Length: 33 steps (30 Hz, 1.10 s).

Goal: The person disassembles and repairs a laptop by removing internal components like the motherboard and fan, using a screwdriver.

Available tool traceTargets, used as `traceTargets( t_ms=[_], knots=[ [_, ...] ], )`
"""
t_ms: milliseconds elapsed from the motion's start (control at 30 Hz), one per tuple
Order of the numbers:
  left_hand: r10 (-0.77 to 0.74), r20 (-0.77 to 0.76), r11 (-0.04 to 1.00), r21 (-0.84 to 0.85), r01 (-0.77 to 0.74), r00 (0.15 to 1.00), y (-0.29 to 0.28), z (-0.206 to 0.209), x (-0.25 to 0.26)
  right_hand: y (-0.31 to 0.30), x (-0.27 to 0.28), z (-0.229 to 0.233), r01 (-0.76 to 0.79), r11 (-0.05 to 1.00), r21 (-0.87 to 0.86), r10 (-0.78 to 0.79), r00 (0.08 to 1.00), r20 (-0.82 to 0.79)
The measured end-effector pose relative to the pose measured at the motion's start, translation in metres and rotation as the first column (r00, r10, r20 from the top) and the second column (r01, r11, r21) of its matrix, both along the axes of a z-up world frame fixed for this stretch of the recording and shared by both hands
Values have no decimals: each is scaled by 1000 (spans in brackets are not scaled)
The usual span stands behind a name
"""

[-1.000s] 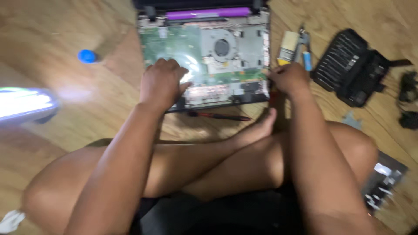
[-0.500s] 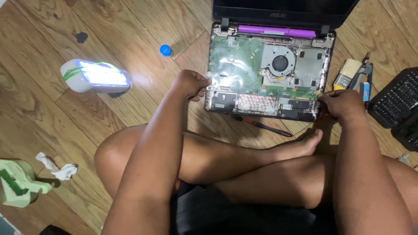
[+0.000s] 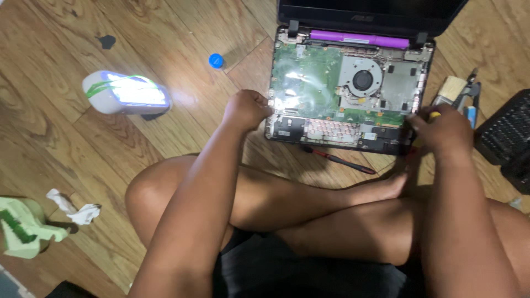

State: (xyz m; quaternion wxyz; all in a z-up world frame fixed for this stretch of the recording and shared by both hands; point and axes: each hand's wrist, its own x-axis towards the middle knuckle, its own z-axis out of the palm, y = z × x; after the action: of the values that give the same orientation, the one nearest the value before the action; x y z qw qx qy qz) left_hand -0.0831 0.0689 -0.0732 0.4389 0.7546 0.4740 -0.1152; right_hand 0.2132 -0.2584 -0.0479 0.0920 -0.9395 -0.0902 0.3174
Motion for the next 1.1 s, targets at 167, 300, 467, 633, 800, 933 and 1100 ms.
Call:
traceTargets(
  t_ms=[167,300,467,633,800,933,1100],
  knots=[
    [-167,-191,937,275,216,967,-29,26,14,12,-16,4,-428,902,-45,430,891,146],
    [-182,-282,925,276,262,942,-31,32,15,3,-14,-12,-418,908,-18,415,895,161],
    [-172,-270,921,296,252,947,-31,30,17,-5,-1,-33,-365,925,108,352,927,128],
    [-194,-253,905,326,272,948,-31,20,13,-4,5,-30,-322,932,167,322,946,26],
    [-327,-295,813,398,426,898,-34,9,9,9,1,-12,-239,964,120,249,965,-79],
    [-276,-214,861,379,340,937,-32,16,6,12,-4,-8,-323,938,129,326,945,-5],
    [-172,-144,919,333,211,975,-28,27,3,14,-5,-1,-321,941,105,324,946,-15]
  ],
)
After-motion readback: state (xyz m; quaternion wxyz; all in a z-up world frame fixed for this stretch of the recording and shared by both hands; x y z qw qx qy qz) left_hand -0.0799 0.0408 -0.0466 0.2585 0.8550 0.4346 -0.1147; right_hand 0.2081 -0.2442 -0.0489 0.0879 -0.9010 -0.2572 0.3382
